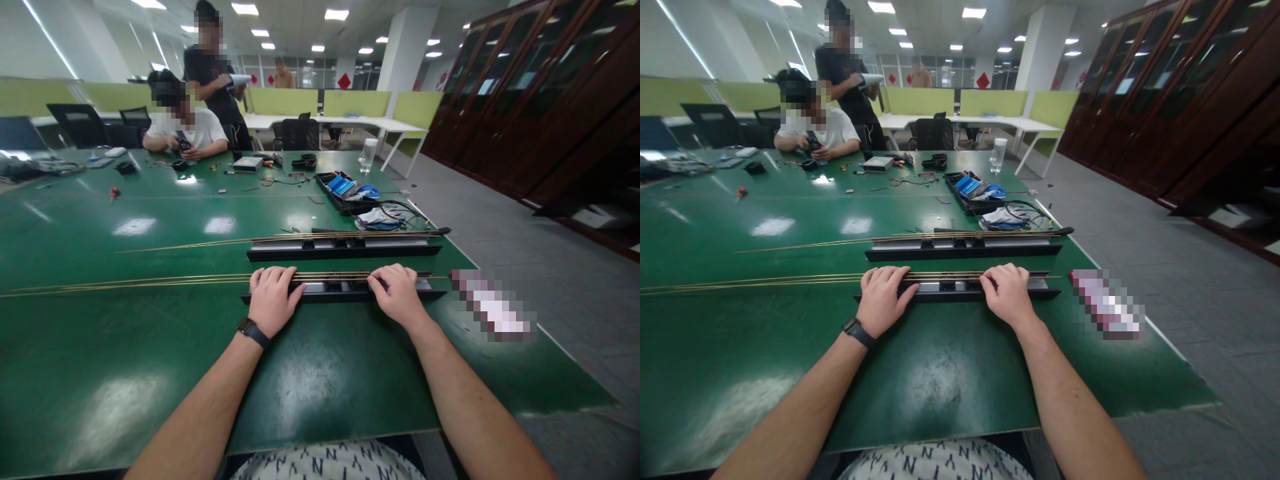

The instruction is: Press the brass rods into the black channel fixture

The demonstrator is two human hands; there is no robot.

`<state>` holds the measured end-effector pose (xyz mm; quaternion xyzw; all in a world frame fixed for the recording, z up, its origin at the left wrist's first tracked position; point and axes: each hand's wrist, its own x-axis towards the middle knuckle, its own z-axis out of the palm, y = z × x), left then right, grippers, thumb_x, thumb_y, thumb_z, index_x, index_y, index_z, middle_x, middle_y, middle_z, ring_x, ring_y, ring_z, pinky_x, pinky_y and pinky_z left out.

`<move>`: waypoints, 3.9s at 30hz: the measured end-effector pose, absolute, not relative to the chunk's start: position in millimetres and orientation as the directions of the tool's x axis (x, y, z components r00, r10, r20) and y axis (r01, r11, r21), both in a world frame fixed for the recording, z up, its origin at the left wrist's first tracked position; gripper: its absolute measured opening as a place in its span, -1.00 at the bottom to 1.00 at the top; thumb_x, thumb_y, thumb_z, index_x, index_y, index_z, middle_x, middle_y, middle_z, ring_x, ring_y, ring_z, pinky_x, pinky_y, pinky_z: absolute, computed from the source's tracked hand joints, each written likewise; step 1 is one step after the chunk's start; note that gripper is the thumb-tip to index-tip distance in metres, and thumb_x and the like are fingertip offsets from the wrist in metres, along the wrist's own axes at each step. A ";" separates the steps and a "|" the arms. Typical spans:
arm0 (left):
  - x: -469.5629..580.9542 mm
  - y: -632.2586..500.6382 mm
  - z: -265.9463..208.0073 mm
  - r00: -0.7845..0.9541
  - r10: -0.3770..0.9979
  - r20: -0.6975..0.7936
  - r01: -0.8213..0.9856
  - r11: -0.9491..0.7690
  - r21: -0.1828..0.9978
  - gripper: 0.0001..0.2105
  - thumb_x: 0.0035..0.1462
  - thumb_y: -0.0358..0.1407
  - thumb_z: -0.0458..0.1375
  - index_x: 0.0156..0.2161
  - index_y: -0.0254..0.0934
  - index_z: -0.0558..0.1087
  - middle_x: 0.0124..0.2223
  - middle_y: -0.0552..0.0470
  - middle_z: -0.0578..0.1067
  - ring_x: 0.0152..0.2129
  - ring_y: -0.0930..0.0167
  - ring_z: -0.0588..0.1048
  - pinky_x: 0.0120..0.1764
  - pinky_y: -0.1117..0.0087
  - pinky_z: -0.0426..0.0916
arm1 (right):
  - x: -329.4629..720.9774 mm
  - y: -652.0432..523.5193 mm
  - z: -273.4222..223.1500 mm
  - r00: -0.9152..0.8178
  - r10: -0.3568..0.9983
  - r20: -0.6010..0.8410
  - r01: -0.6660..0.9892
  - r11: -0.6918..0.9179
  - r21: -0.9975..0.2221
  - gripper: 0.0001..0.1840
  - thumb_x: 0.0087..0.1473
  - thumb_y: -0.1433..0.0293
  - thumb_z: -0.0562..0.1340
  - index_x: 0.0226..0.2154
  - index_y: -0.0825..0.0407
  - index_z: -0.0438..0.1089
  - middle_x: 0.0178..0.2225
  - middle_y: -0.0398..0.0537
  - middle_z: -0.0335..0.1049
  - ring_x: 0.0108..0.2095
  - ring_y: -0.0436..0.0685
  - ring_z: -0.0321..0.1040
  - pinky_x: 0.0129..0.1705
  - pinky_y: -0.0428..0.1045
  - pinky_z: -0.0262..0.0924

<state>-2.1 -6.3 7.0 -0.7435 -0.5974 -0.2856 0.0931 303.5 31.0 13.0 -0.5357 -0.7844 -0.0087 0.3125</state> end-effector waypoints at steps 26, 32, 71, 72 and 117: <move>-1.4 -6.6 8.9 0.125 0.830 0.543 0.944 -0.268 0.191 -0.65 0.32 -0.07 0.12 0.09 -0.20 0.46 -0.01 -0.13 0.57 0.02 0.17 0.47 0.17 0.02 0.13 | 303.9 29.3 14.9 -0.206 0.837 0.506 0.843 0.414 -0.342 -0.76 0.23 0.23 0.17 -0.39 -0.05 0.46 -0.34 -0.11 0.53 -0.19 0.15 0.32 -0.01 0.16 -0.09; -2.1 -5.8 6.9 0.120 0.830 0.545 0.941 -0.269 0.203 -0.65 0.30 -0.08 0.14 0.09 -0.18 0.47 -0.02 -0.13 0.57 0.02 0.15 0.47 0.17 0.02 0.14 | 300.2 29.8 11.4 -0.215 0.836 0.505 0.837 0.424 -0.346 -0.74 0.26 0.22 0.16 -0.37 -0.04 0.46 -0.31 -0.10 0.54 -0.17 0.16 0.34 0.00 0.16 -0.08; -2.1 -5.7 6.0 0.127 0.827 0.548 0.941 -0.275 0.197 -0.65 0.31 -0.07 0.13 0.09 -0.19 0.46 -0.01 -0.14 0.57 0.02 0.16 0.46 0.17 0.02 0.13 | 299.8 29.3 13.3 -0.208 0.838 0.504 0.835 0.420 -0.354 -0.74 0.24 0.21 0.19 -0.41 -0.04 0.46 -0.35 -0.11 0.54 -0.18 0.17 0.33 -0.03 0.15 -0.08; -2.2 -5.7 6.0 0.126 0.828 0.547 0.941 -0.274 0.198 -0.65 0.31 -0.07 0.13 0.10 -0.18 0.46 0.00 -0.14 0.57 0.02 0.17 0.46 0.17 0.02 0.13 | 300.3 29.5 13.5 -0.205 0.841 0.501 0.836 0.417 -0.357 -0.74 0.23 0.21 0.19 -0.42 -0.04 0.45 -0.35 -0.11 0.54 -0.18 0.17 0.33 -0.03 0.15 -0.08; -1.6 -7.6 8.6 0.127 0.833 0.539 0.940 -0.274 0.202 -0.66 0.32 -0.07 0.12 0.09 -0.18 0.46 0.00 -0.14 0.57 0.02 0.17 0.46 0.17 0.02 0.13 | 300.2 30.4 10.1 -0.200 0.831 0.520 0.843 0.416 -0.341 -0.69 0.24 0.14 0.19 -0.40 -0.05 0.49 -0.33 -0.08 0.56 -0.18 0.18 0.34 -0.02 0.17 -0.08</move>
